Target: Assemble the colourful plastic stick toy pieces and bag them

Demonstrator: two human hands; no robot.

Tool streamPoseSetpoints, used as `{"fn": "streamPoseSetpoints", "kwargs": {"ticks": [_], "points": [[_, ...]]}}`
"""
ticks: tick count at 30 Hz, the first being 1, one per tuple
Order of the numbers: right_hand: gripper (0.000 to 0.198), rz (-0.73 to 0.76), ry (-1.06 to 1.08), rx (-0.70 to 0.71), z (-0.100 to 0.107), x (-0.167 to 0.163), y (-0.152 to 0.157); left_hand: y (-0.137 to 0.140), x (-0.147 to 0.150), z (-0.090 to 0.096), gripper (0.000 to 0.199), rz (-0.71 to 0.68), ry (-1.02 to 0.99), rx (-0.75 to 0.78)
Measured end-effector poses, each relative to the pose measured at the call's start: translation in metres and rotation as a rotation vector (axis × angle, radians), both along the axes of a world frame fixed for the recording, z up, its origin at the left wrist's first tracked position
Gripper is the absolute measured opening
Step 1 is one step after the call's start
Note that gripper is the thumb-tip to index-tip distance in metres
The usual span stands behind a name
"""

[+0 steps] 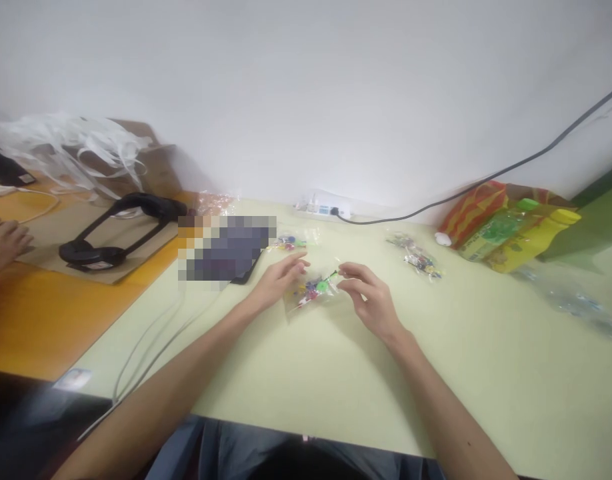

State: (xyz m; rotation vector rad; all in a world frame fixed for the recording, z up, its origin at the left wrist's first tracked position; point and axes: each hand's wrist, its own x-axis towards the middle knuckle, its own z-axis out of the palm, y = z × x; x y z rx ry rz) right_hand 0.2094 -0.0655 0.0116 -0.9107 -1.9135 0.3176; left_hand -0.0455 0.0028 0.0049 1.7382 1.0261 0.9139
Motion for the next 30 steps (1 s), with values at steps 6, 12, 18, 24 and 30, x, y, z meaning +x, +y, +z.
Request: {"fn": "streamPoseSetpoints", "kwargs": {"ticks": [6, 12, 18, 24, 30], "points": [[0.023, 0.014, 0.096, 0.009, 0.009, -0.002, -0.005, -0.006, 0.008, 0.001, 0.047, -0.130, -0.069, -0.131], [0.022, -0.006, 0.156, 0.006, 0.019, -0.009, -0.013, -0.020, 0.014, 0.011, 0.026, -0.124, -0.152, -0.025], [0.024, -0.122, 0.193, 0.124, 0.022, -0.008, -0.017, -0.033, 0.023, 0.019, 0.024, 0.023, -0.336, 0.073], [0.025, -0.233, 0.169, 0.153, 0.015, -0.012, -0.018, -0.044, 0.040, 0.020, 0.027, -0.027, -0.554, -0.012], [0.021, -0.245, 0.241, -0.022, 0.011, -0.014, -0.012, -0.033, 0.037, 0.012, 0.031, -0.047, -0.583, -0.128]]}}
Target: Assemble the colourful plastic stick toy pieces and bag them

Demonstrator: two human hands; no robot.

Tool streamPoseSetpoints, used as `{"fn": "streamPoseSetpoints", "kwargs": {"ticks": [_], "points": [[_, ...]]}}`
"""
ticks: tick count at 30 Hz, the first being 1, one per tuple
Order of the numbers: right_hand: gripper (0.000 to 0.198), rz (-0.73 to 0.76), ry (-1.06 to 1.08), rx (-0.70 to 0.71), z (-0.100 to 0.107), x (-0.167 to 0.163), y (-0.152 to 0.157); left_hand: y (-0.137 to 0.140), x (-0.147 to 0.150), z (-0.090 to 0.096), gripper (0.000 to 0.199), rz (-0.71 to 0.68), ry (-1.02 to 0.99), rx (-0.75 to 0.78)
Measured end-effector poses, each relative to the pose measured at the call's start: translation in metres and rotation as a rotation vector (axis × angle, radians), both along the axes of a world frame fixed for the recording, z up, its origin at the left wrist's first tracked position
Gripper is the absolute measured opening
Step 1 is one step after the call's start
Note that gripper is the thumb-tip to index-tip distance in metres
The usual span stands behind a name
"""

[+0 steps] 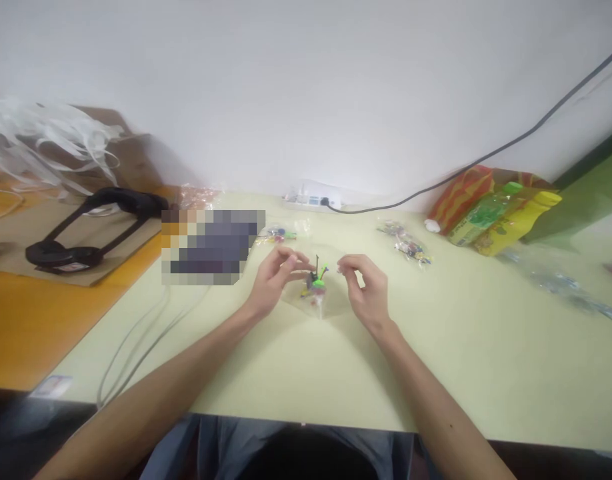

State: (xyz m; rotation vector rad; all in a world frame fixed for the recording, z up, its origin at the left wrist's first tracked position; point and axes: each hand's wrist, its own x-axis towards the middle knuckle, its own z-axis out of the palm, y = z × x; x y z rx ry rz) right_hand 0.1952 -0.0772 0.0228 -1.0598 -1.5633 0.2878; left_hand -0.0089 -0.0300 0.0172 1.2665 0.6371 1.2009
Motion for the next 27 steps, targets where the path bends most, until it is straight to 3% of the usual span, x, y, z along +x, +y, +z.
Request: {"fn": "streamPoseSetpoints", "kwargs": {"ticks": [3, 7, 14, 18, 21, 25, 27], "points": [[0.022, 0.086, 0.079, -0.165, -0.001, -0.002, -0.001, 0.003, -0.002, -0.004, 0.034, 0.024, 0.015, -0.071], [0.023, 0.178, 0.081, -0.277, -0.004, -0.004, -0.001, 0.004, -0.002, -0.010, 0.037, 0.071, 0.047, -0.154], [0.022, 0.252, 0.093, -0.455, -0.013, -0.001, 0.007, 0.001, -0.001, -0.013, 0.035, -0.040, 0.153, -0.149], [0.025, 0.326, 0.136, -0.485, -0.011, 0.003, 0.007, 0.005, -0.004, -0.015, 0.041, -0.033, 0.233, -0.109], [0.028, 0.355, 0.244, -0.490, -0.010, 0.004, 0.007, 0.009, -0.007, -0.017, 0.033, -0.001, 0.271, -0.050], [0.031, 0.316, 0.359, -0.462, -0.013, 0.005, 0.010, 0.012, -0.009, -0.016, 0.029, 0.065, 0.259, -0.033], [0.044, 0.265, 0.431, -0.442, -0.014, 0.005, 0.011, 0.013, -0.009, -0.016, 0.029, 0.091, 0.250, -0.024]]}}
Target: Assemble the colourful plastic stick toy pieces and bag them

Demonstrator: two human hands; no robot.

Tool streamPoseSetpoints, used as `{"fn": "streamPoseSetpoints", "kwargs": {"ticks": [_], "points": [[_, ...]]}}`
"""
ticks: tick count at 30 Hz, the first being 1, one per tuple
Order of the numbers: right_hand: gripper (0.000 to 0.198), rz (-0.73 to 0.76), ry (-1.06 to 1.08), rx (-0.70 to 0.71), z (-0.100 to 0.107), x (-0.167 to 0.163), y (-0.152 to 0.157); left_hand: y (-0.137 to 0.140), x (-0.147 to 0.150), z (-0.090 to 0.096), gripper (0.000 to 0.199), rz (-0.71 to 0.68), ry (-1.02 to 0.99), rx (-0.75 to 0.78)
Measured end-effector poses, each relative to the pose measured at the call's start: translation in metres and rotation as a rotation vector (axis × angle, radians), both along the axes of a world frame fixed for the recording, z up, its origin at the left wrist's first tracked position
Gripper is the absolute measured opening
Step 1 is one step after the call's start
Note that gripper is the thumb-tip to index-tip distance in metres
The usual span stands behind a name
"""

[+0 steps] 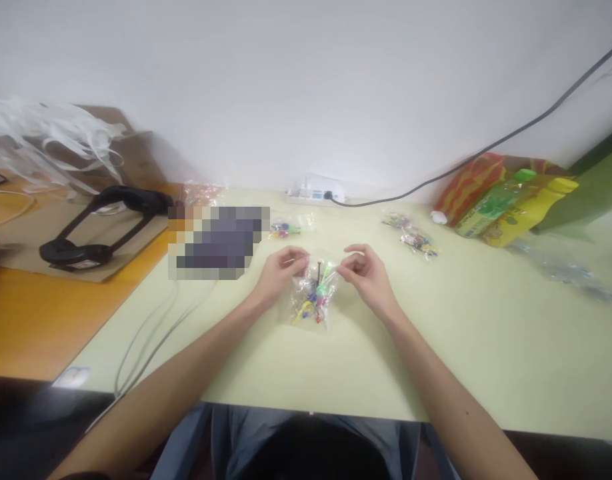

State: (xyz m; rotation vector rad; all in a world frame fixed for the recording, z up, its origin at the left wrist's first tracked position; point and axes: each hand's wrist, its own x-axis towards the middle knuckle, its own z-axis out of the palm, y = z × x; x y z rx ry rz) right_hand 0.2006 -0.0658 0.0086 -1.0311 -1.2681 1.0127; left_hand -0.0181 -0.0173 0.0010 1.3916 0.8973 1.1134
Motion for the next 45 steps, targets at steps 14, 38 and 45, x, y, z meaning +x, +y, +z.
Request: {"fn": "streamPoseSetpoints", "kwargs": {"ticks": [14, 38, 45], "points": [[0.014, -0.023, -0.080, 0.065, 0.000, -0.001, -0.003, 0.003, -0.003, -0.001, 0.014, -0.020, -0.053, -0.046], [0.024, 0.194, 0.030, -0.380, -0.009, -0.003, 0.003, 0.011, -0.007, -0.006, 0.038, 0.059, 0.053, 0.036], [0.032, -0.054, 0.315, -0.366, -0.021, -0.017, 0.004, 0.018, -0.020, 0.000, 0.017, 0.285, 0.254, 0.327]]}}
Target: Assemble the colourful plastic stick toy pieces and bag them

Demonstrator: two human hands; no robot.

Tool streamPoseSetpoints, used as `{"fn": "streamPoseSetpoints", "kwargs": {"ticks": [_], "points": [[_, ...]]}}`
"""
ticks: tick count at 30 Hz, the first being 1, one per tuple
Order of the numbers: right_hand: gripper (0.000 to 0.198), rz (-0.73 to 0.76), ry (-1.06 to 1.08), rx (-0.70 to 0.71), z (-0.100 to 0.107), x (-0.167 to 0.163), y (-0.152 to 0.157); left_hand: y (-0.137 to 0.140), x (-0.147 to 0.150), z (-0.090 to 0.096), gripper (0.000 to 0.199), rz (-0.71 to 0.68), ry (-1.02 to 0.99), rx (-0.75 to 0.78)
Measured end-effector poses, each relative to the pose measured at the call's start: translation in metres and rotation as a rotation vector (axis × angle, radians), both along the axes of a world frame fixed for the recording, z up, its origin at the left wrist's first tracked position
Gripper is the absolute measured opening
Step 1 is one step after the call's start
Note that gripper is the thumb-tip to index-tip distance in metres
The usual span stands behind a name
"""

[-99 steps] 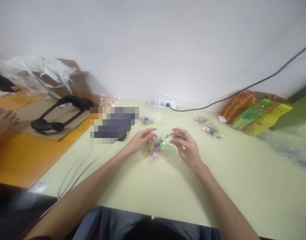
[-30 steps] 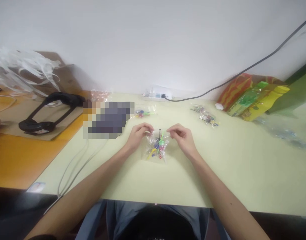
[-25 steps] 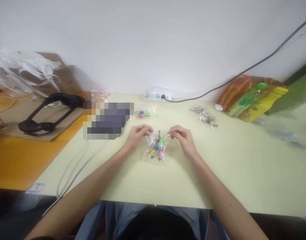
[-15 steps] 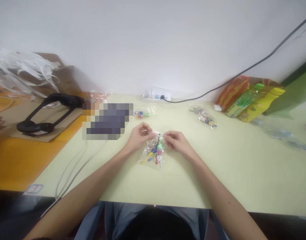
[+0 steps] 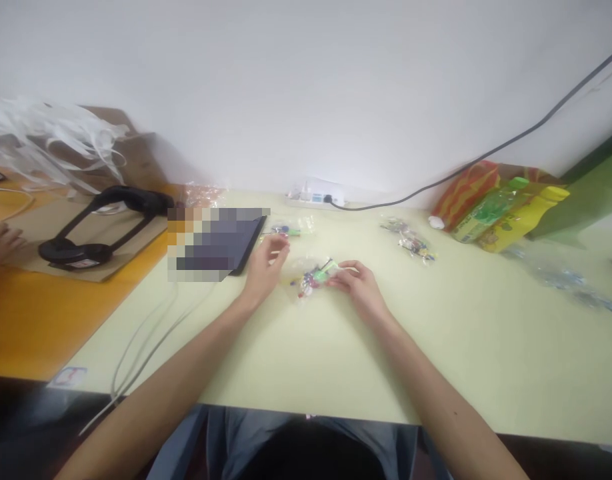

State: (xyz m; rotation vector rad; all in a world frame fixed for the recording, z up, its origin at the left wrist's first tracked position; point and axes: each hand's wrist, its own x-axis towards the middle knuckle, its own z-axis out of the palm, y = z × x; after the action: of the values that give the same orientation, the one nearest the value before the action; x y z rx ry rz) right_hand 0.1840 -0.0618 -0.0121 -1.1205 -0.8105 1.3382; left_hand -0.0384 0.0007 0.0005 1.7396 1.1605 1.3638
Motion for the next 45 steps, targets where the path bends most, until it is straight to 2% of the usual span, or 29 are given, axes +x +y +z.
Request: {"fn": "streamPoseSetpoints", "kwargs": {"ticks": [3, 5, 8, 11, 15, 18, 21, 24, 30, 31, 33, 36, 38, 42, 45], "points": [[0.040, -0.044, 0.097, 0.012, -0.002, -0.014, -0.002, -0.002, -0.001, 0.002, 0.020, 0.004, 0.226, 0.159], [0.039, 0.034, 0.106, 0.009, -0.001, -0.020, -0.004, -0.004, 0.000, 0.001, 0.025, -0.038, 0.370, 0.226], [0.034, 0.187, 0.061, -0.004, 0.003, -0.021, -0.006, -0.005, 0.002, -0.002, 0.040, -0.098, 0.556, 0.242], [0.031, 0.238, 0.036, -0.001, 0.005, -0.015, -0.006, -0.004, 0.001, -0.005, 0.054, -0.137, 0.718, 0.225], [0.028, 0.224, 0.047, 0.006, 0.001, -0.010, -0.004, -0.001, -0.002, -0.009, 0.052, -0.150, 0.822, 0.204], [0.028, 0.216, 0.037, 0.016, -0.003, -0.008, -0.001, -0.005, -0.001, -0.010, 0.048, -0.106, 0.852, 0.209], [0.027, 0.184, -0.023, 0.041, -0.005, -0.001, 0.002, -0.011, 0.001, -0.009, 0.059, -0.022, 0.898, 0.212], [0.022, 0.056, -0.275, 0.084, -0.008, 0.021, 0.006, -0.010, 0.004, -0.010, 0.078, 0.058, 0.932, 0.235], [0.021, -0.361, -1.194, 0.365, -0.023, 0.114, 0.014, 0.032, 0.006, -0.018, 0.087, 0.068, 0.923, 0.207], [0.022, -0.396, -1.328, 0.371, -0.026, 0.130, 0.015, 0.041, 0.006, -0.020, 0.088, 0.061, 0.924, 0.184], [0.031, -0.462, -1.544, 0.282, -0.033, 0.157, 0.018, 0.058, 0.008, -0.025, 0.088, 0.044, 0.928, 0.134], [0.053, -0.470, -1.687, 0.126, -0.043, 0.178, 0.022, 0.082, 0.013, -0.030, 0.088, 0.024, 0.925, 0.097], [0.057, -0.437, -1.719, 0.073, -0.047, 0.179, 0.025, 0.097, 0.019, -0.031, 0.089, 0.022, 0.923, 0.088], [0.054, -0.412, -1.750, 0.056, -0.045, 0.170, 0.027, 0.119, 0.029, -0.025, 0.093, 0.044, 0.928, 0.060], [0.053, -0.469, -1.725, 0.112, -0.032, 0.161, 0.021, 0.119, 0.033, -0.018, 0.098, 0.062, 0.931, 0.105]]}}
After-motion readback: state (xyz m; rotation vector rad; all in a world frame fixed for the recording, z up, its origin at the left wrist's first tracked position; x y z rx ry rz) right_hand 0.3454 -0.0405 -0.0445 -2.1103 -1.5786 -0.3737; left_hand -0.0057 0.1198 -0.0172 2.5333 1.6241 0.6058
